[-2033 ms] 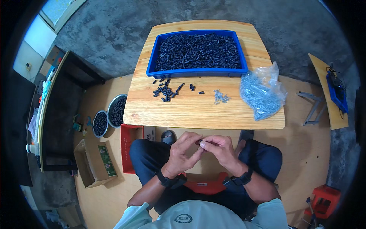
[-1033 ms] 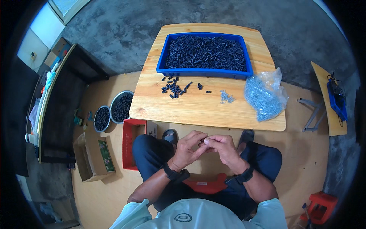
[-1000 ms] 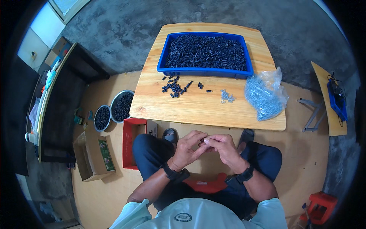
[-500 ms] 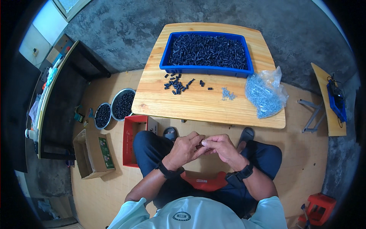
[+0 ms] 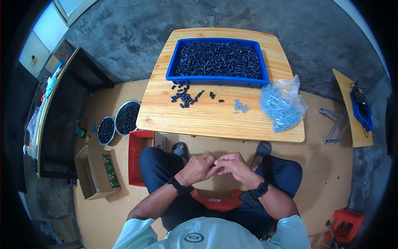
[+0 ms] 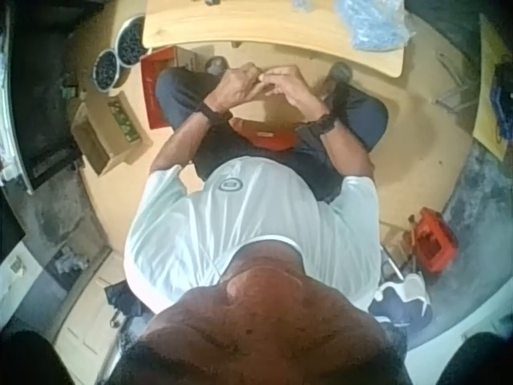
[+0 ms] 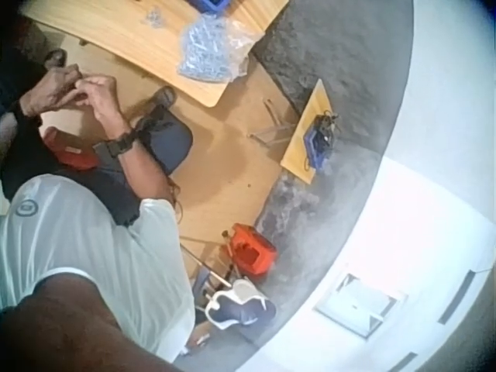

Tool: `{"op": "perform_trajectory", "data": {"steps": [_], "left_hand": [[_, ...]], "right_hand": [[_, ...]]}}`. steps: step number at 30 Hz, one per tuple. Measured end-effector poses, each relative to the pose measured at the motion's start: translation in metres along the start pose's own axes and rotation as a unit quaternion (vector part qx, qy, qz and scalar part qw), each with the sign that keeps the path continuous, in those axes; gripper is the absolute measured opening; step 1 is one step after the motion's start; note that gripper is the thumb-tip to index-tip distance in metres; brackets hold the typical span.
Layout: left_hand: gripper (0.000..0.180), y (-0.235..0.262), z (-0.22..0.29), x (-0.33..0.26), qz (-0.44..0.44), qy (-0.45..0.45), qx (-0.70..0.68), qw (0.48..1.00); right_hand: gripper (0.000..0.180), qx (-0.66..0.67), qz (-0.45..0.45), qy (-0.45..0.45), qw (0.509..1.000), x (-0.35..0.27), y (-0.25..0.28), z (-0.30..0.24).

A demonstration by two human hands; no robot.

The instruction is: Assembling small black plastic tubes with silver metal pins.

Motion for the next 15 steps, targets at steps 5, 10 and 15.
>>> {"op": "perform_trajectory", "data": {"steps": [5,10,15], "left_hand": [[0.025,-0.017,-0.014,-0.007,-0.005,0.013,-0.011,1.0],[0.024,-0.023,-0.024,-0.009,0.005,0.016,-0.032,0.999],[0.026,-0.014,-0.026,-0.015,0.023,0.005,-0.042,0.999]], "right_hand": [[0.021,0.016,0.021,-0.026,0.999,0.004,0.005,0.016],[0.026,0.02,0.037,-0.047,0.998,0.011,0.013,0.028],[0.025,0.042,-0.011,-0.04,0.998,0.013,0.001,0.021]]}}
Point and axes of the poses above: each hand's wrist, its own x-axis towards the middle knuckle, its own y-axis out of the back of the hand, z = x × y, the point moved 10 cm from there along x, towards the middle knuckle, and after that the axes turned 6 degrees about -z, right-handed, at the moved point
